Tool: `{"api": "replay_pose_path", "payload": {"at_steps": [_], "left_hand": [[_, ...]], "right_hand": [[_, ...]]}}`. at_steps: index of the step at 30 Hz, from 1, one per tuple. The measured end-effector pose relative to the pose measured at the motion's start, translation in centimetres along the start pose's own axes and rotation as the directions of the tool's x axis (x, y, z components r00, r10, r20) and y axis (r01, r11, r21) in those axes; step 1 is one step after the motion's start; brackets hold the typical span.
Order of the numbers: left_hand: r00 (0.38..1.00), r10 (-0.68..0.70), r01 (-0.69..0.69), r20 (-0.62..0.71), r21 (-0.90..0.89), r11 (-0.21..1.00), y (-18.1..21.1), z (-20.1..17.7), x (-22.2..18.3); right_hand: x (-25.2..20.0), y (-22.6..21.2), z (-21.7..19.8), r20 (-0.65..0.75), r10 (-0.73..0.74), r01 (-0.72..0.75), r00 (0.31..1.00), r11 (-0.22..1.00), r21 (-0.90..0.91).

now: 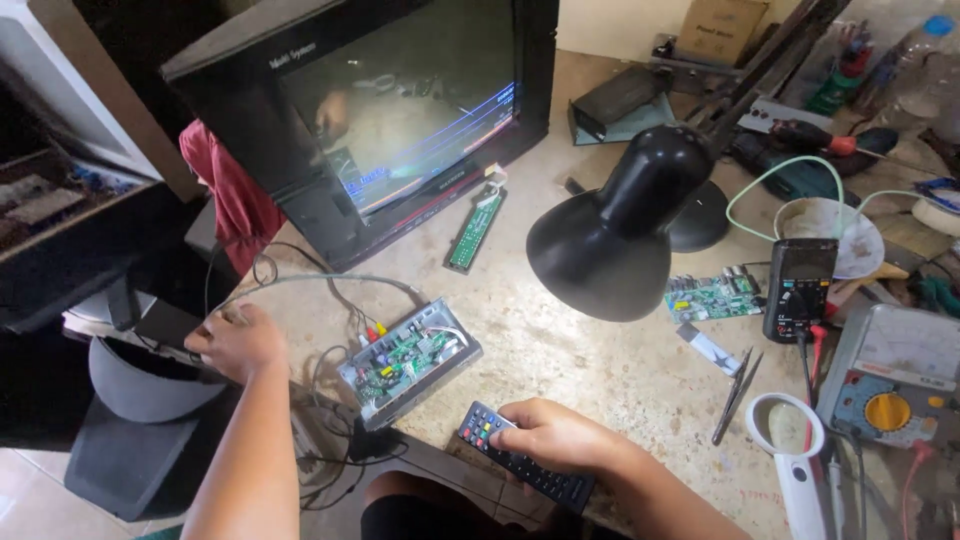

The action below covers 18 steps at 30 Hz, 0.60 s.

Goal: Performing a final functional inspection and testing of a repaired electronic device using a TV and remote control.

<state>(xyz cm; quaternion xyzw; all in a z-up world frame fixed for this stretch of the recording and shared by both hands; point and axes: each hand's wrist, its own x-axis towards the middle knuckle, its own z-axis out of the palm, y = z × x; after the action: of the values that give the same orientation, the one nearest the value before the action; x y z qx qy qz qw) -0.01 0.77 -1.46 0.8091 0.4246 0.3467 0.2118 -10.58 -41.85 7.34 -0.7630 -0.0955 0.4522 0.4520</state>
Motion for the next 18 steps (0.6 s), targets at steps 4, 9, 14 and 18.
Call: {"api": "replay_pose_path", "payload": {"at_steps": [4,9,14,18], "left_hand": [[0.998,-0.037,0.035,0.044,0.033,0.999,-0.2,0.3,0.2],[0.988,-0.087,0.087,0.126,0.008,0.996,1.7,-1.9,-0.7],[0.987,-0.105,0.103,0.120,0.016,0.995,1.2,-1.2,-0.4],[0.988,-0.099,0.099,0.116,0.007,0.995,0.6,-0.7,-0.2]], "right_hand": [[-0.7,-0.7,0.0,0.016,0.030,-0.031,0.999,0.999,0.016],[-1.4,-1.4,-0.2,0.055,0.059,-0.065,0.997,0.991,0.115],[-0.5,-0.4,-0.1,0.017,0.001,-0.001,1.000,0.999,-0.047],[-0.5,-0.2,-0.1,0.007,0.003,-0.003,1.000,0.999,-0.051]]}}
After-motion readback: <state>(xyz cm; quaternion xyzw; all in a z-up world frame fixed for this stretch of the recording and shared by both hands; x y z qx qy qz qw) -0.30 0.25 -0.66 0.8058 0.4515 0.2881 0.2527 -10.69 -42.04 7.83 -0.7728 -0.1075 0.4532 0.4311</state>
